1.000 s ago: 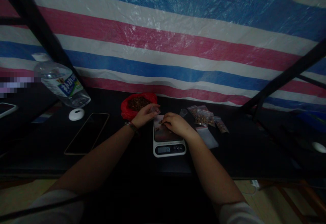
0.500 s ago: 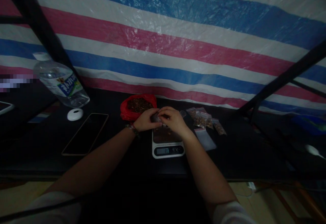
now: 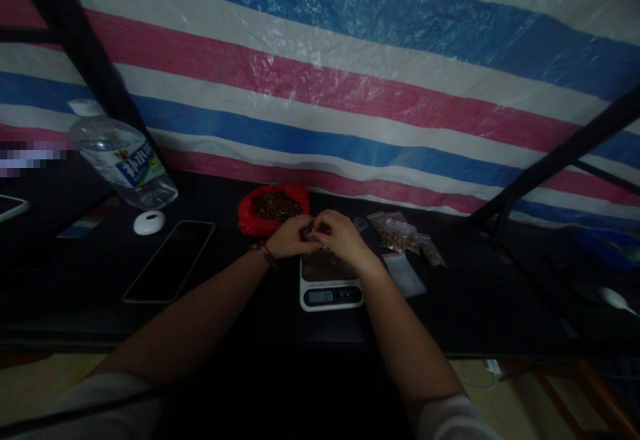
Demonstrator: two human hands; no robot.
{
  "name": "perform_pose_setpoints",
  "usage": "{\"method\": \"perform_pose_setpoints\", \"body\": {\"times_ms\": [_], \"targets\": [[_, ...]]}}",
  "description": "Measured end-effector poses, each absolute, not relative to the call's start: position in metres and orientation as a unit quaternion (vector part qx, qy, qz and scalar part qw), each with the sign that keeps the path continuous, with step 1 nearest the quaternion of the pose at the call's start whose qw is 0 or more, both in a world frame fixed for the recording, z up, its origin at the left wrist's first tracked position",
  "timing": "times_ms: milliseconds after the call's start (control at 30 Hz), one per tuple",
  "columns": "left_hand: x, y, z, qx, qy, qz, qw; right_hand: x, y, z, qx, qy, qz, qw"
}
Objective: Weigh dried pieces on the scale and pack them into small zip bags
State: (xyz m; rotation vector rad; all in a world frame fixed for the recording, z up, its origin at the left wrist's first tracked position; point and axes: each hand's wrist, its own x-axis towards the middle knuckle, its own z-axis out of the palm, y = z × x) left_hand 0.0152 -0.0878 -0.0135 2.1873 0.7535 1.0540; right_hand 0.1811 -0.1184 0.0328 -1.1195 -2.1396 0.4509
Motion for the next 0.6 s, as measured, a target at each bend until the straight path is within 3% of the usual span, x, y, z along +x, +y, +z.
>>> {"method": "perform_pose_setpoints", "body": {"times_ms": [233, 400, 600], "targets": [[0.016, -0.0858, -0.0173, 0.797, 0.306, 0.418, 0.311, 0.181, -0.1242, 0.0343, -0.39, -0.84, 0.217, 0.308], [0.0167, -0.0862, -0.0188, 0.795, 0.309, 0.42, 0.31, 0.1796, -0.1256, 0.0343, -0.38, -0.835, 0.199, 0.345], [0.0167, -0.0884, -0.0138, 0.824, 0.27, 0.399, 0.298, 0.1763, -0.1259, 0.0331, -0.429, -0.828, 0.215, 0.291]]}}
